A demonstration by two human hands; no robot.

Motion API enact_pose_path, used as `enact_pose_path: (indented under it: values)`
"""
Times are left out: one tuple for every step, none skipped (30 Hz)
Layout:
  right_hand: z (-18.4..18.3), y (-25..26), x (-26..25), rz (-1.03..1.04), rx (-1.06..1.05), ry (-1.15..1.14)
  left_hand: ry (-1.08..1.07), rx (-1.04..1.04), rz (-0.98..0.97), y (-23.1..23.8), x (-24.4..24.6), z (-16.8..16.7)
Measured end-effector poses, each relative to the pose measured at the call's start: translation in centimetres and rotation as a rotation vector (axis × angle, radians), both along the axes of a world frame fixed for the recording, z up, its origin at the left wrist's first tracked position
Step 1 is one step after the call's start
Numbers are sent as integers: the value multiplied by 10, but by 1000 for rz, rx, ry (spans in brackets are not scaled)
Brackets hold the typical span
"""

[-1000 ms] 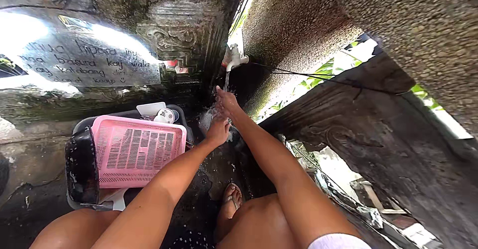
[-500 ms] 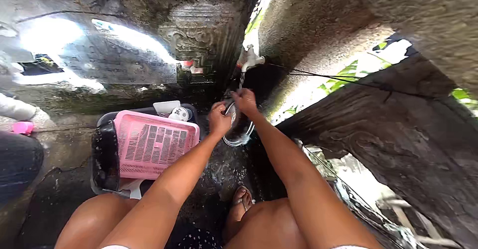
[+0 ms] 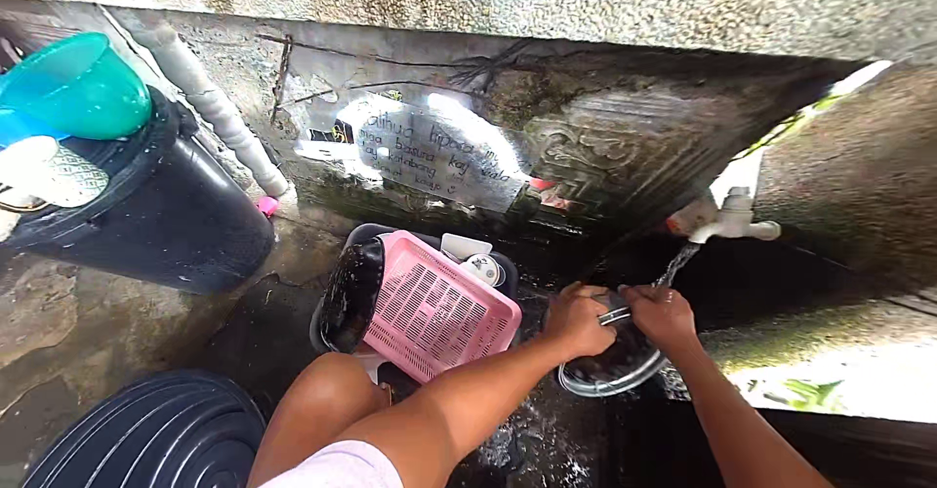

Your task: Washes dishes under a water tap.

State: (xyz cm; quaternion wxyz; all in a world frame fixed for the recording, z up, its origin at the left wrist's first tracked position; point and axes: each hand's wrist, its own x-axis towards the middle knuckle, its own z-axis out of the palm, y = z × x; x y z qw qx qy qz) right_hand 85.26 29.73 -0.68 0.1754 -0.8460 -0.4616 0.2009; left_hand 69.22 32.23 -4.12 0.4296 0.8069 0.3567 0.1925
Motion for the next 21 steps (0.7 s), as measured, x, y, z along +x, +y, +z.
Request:
enact_pose_path:
  values:
    - [-2, 0, -10, 113, -21, -82, 20, 1, -5, 2, -1, 1]
    - [-6, 1, -18, 196, -7, -143, 23, 7, -9, 3, -3, 2]
    - [-9, 2, -19, 211, 23, -142, -7, 7, -7, 4, -5, 3]
    - [-8, 2, -14, 149, 43, -75, -75, 5, 12, 4, -9, 1]
    - [-7, 1, -7, 20, 54, 19, -155, 4, 38, 4, -13, -3]
    - [-6, -2, 2, -145, 80, 83, -252, 4, 73, 3, -15, -9]
    - [-4, -4, 8, -277, 87, 110, -323, -1, 100, 2, -16, -15]
    - [0, -6, 10, -315, 58, 103, -331, -18, 106, 1, -16, -19]
    - [4, -6, 5, -254, 5, 61, -274, -47, 87, 1, -16, -20]
    - [6, -6, -4, -111, -65, -20, -192, -76, 56, 0, -16, -18]
    - [3, -4, -15, 64, -96, -118, -125, -92, 31, -1, -15, -17]
    - [-2, 0, -26, 217, -83, -206, -114, -94, 31, -3, -13, -17]
    - [-9, 5, -33, 306, -48, -248, -135, -80, 56, -3, -13, -17]
    - [-13, 10, -31, 311, -11, -227, -183, -77, 93, -2, -12, -21]
    - [-14, 12, -23, 222, -9, -129, -243, -63, 131, -2, -11, -25]
    - [-13, 12, -11, 53, -15, -11, -300, -52, 153, -2, -11, -28]
    - [-15, 10, 4, -132, 17, 91, -350, -48, 162, -2, -12, -29]
    - [-18, 8, 16, -259, 41, 131, -386, -57, 168, -3, -12, -30]
    - [-16, 7, 21, -291, 35, 117, -391, -75, 162, -2, -11, -30]
    - [-10, 7, 15, -239, -16, 72, -354, -98, 140, -1, -9, -29]
    - [-5, 8, 5, -115, -81, 2, -290, -116, 109, 1, -7, -28]
